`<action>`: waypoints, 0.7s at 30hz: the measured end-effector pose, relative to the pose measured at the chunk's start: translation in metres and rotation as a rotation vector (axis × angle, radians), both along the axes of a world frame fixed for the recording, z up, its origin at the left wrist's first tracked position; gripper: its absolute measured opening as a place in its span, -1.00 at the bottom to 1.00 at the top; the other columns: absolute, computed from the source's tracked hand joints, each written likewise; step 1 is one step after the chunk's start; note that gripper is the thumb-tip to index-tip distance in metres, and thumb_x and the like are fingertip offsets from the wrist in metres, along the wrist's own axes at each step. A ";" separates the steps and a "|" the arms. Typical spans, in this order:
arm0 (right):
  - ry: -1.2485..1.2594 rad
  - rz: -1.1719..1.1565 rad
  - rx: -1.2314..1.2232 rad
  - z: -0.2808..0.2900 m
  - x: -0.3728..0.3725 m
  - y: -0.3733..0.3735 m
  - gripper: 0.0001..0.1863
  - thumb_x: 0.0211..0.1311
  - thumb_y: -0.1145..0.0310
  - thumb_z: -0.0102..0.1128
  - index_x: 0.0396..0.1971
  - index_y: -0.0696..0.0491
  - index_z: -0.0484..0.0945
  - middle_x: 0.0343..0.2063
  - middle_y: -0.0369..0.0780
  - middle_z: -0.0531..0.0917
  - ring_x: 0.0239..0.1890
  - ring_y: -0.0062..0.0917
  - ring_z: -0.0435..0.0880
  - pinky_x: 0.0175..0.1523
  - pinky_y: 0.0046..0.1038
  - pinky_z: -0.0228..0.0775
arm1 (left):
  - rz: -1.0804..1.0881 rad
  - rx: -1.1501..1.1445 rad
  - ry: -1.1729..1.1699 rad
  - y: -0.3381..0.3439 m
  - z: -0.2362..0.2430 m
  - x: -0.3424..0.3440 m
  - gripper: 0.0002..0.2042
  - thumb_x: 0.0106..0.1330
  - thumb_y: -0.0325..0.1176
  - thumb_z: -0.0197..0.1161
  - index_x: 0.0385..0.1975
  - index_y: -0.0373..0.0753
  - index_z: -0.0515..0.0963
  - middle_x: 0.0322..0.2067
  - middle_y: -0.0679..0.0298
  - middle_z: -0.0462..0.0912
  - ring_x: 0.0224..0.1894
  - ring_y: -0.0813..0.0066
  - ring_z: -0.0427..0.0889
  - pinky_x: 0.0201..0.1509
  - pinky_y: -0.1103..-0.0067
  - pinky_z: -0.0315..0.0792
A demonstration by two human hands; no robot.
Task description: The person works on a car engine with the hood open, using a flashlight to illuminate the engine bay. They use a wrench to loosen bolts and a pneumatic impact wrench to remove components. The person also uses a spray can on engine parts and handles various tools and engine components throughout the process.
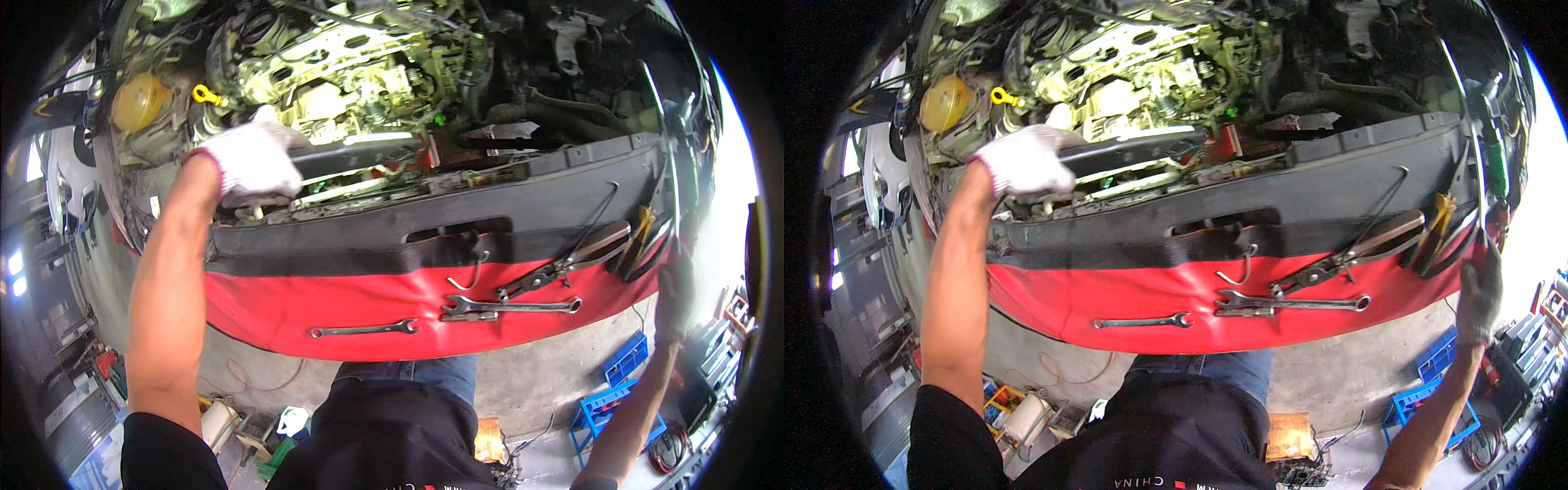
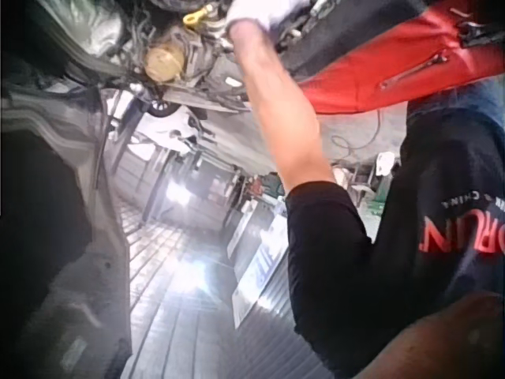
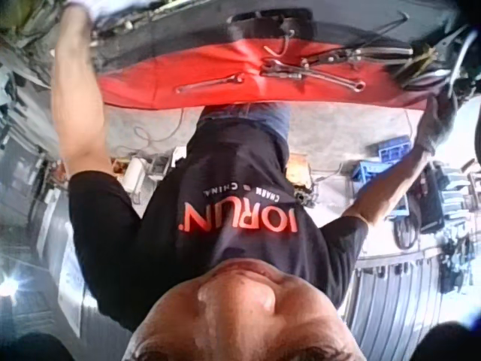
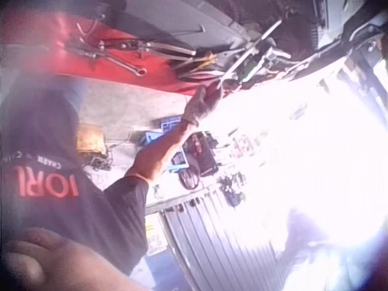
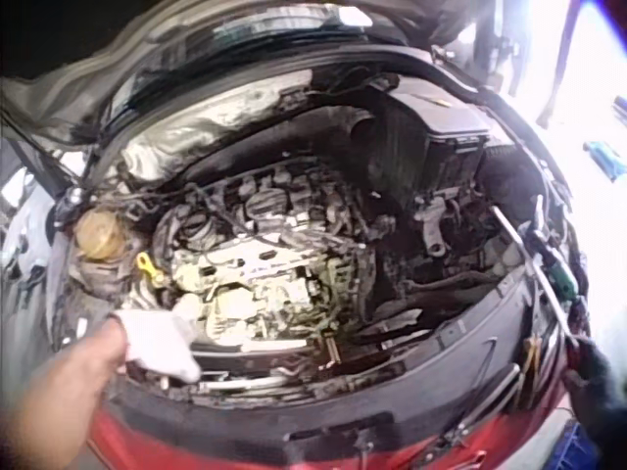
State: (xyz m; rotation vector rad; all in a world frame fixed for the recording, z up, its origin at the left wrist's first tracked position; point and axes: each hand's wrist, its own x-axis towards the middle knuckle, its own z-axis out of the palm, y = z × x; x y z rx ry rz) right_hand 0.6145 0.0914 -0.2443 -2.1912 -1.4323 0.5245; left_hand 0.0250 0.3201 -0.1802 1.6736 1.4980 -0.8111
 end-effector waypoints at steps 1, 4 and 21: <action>0.036 -0.040 0.002 0.005 0.010 -0.015 -0.47 0.31 0.52 0.12 0.30 0.11 0.36 0.10 -0.23 0.56 0.09 -0.53 0.53 0.23 -0.49 0.35 | 0.042 0.008 0.019 -0.008 0.014 -0.011 -0.36 -0.12 -0.29 0.25 0.12 -0.24 0.55 -0.36 0.10 0.71 -0.42 0.40 0.67 -0.38 0.48 0.51; -0.074 -0.021 -0.117 0.058 -0.005 -0.035 -0.48 0.31 0.50 0.13 0.29 0.11 0.38 0.04 -0.26 0.55 0.00 -0.60 0.50 0.11 -0.53 0.38 | 0.049 0.143 -0.111 -0.038 0.038 -0.053 -0.38 -0.05 -0.20 0.26 0.12 -0.25 0.54 -0.35 0.08 0.71 -0.39 0.34 0.67 -0.28 0.47 0.53; -0.658 0.315 -0.520 0.222 -0.323 0.113 -0.67 0.29 0.26 0.19 -0.04 0.11 0.57 -0.38 -0.25 0.56 -0.47 -0.60 0.49 -0.37 -0.53 0.30 | 0.354 0.345 -0.506 -0.140 0.010 -0.081 -0.54 0.15 -0.24 0.24 0.01 -0.37 0.52 -0.38 -0.07 0.68 -0.37 0.06 0.72 -0.18 0.32 0.59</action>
